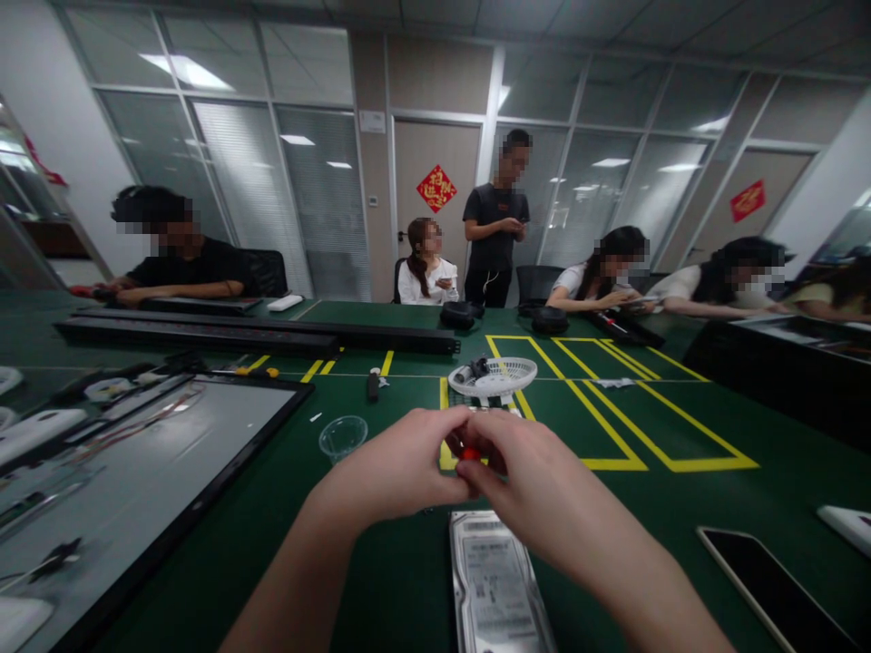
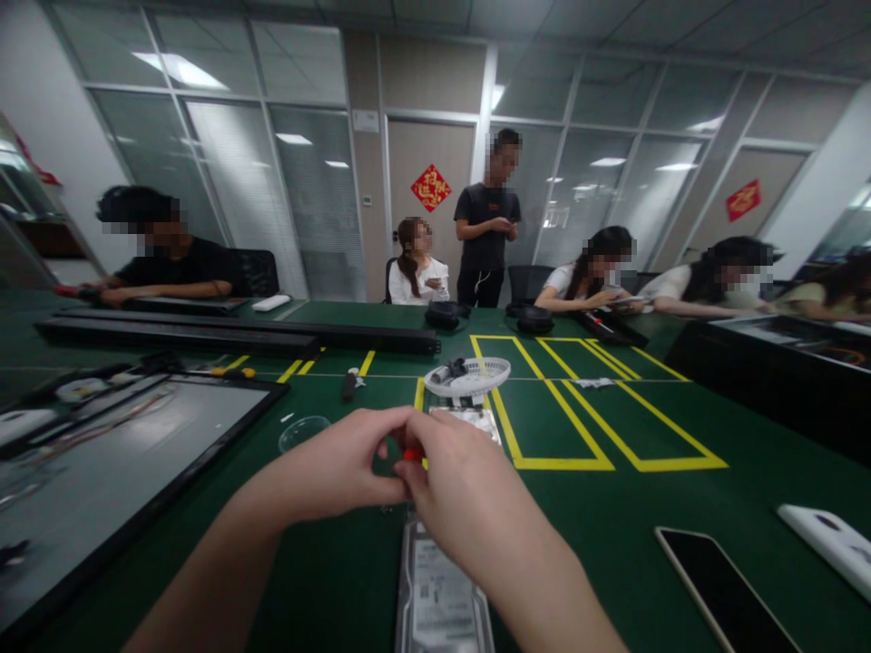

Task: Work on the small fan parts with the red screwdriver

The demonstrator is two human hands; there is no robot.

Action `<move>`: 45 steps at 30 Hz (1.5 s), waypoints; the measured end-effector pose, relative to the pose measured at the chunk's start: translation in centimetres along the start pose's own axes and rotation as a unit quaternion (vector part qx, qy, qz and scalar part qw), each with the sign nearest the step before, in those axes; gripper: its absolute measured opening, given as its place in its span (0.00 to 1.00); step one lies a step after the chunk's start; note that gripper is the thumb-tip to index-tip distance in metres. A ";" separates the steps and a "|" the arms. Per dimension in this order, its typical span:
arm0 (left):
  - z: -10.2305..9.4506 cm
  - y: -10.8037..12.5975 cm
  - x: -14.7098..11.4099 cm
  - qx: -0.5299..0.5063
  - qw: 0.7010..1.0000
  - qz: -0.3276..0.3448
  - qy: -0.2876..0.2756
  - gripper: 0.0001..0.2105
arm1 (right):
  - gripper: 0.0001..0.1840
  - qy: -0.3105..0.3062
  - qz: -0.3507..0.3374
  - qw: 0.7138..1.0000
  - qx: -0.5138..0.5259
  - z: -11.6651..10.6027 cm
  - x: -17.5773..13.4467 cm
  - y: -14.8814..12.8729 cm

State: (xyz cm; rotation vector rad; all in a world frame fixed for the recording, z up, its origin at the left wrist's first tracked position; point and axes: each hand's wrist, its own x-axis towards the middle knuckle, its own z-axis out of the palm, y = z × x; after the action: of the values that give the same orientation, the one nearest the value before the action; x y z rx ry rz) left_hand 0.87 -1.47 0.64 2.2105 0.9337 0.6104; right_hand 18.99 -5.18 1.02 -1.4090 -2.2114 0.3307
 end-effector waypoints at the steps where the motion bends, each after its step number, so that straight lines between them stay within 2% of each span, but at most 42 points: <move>1: 0.0 0.0 0.0 0.006 1.000 0.004 0.001 0.17 | 0.07 -0.003 -0.004 1.000 0.003 0.0 0.0 0.0; 4: 0.0 -0.1 0.0 0.019 1.000 0.002 0.004 0.16 | 0.09 -0.007 -0.018 1.000 0.017 0.0 -0.2 0.1; 10: 0.0 0.1 0.1 -0.007 1.000 -0.011 -0.001 0.16 | 0.06 0.006 -0.005 1.000 0.010 0.0 0.0 -0.1; 15: 0.0 0.1 0.1 0.019 1.000 0.001 0.004 0.15 | 0.09 -0.009 -0.018 1.000 0.018 -0.1 -0.1 -0.1; 22: -0.1 0.0 0.1 0.002 1.000 -0.006 0.002 0.16 | 0.06 0.004 0.005 1.000 0.001 -0.1 0.0 -0.1; 27: 0.0 -0.2 0.0 0.018 1.000 0.008 0.007 0.14 | 0.10 -0.006 -0.015 1.000 0.012 0.0 -0.1 0.2; 34: 0.0 -0.1 0.1 0.005 1.000 -0.006 -0.004 0.17 | 0.06 0.001 0.009 1.000 -0.003 -0.2 -0.1 -0.2; 39: 0.0 -0.2 0.0 0.014 1.000 0.004 -0.001 0.16 | 0.11 -0.002 -0.014 1.000 0.007 0.0 -0.1 0.1; 45: -0.1 -0.2 0.0 0.007 1.000 -0.011 -0.001 0.16 | 0.07 0.005 0.002 1.000 -0.002 0.0 -0.1 -0.2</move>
State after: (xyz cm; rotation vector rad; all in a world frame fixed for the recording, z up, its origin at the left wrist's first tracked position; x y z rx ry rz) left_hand 0.70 -1.33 0.52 2.2099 0.9623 0.5939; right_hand 18.84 -5.34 1.10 -1.4138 -2.2027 0.3184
